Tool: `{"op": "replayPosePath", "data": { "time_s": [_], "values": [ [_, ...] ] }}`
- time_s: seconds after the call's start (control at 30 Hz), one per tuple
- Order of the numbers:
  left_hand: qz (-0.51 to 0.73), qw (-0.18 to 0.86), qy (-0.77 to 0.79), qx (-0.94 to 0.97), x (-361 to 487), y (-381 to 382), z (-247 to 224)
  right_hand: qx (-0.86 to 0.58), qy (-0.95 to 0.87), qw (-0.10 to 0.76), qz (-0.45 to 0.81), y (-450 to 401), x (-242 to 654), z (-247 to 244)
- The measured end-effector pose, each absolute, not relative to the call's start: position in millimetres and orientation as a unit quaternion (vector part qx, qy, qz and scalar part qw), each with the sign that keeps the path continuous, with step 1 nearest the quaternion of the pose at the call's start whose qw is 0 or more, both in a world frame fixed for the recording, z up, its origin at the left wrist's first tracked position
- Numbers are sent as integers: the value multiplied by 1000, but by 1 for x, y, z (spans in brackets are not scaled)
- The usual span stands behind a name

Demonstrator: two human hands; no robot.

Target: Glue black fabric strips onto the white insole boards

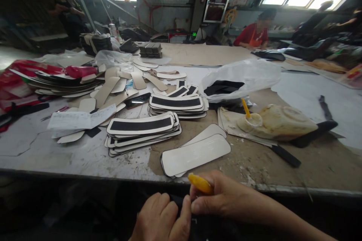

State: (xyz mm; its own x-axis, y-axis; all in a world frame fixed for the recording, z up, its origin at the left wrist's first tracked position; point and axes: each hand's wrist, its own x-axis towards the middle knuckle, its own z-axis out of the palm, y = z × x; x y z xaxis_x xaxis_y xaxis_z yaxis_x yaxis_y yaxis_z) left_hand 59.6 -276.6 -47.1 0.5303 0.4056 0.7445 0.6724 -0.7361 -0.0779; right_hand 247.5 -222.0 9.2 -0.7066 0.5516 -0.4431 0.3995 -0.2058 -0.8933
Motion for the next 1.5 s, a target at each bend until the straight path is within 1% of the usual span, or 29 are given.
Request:
{"op": "replayPosePath", "data": {
  "time_s": [0.1,0.2,0.3,0.37,0.47,0.53,0.57,0.6,0.67,0.8,0.87,0.93,1.07,1.17,1.33,1.4,1.5],
  "values": [
    [-378,180,-332,-845,61,-278,-50,-368,-634,57,678,-220,247,7],
    [-377,167,-361,-837,60,-280,-57,-368,-669,34,645,-217,248,9],
    [-377,108,-420,-818,58,-283,-62,-397,-698,1,597,-209,252,10],
    [-430,11,-487,-760,57,-282,-64,-423,-719,-4,552,-201,255,10],
    [-516,-217,-641,-526,56,-273,-64,-442,-739,-5,509,-189,259,9],
    [-509,-362,-706,-335,56,-263,-63,-437,-745,0,505,-182,259,10],
    [-496,-419,-715,-260,56,-258,-64,-433,-745,2,508,-179,258,11],
    [-484,-463,-713,-208,56,-253,-64,-430,-743,6,513,-176,257,14],
    [-471,-513,-701,-157,55,-244,-64,-413,-735,14,538,-170,253,20],
    [-458,-541,-687,-159,56,-236,-64,-361,-696,19,621,-155,241,24],
    [-445,-548,-686,-177,56,-235,-63,-357,-703,7,616,-147,234,17],
    [-435,-550,-687,-190,56,-235,-64,-381,-738,-16,557,-140,228,5],
    [-421,-553,-693,-193,57,-233,-65,-440,-804,-53,397,-133,221,-18],
    [-413,-557,-694,-196,58,-231,-63,-439,-821,-60,361,-132,221,-25],
    [-409,-570,-683,-203,58,-226,-57,-432,-819,-51,373,-130,220,-25],
    [-407,-575,-681,-200,58,-224,-57,-432,-805,-39,404,-129,220,-22],
    [-404,-579,-680,-196,57,-223,-60,-411,-771,-15,486,-128,220,-14]
  ]
}}
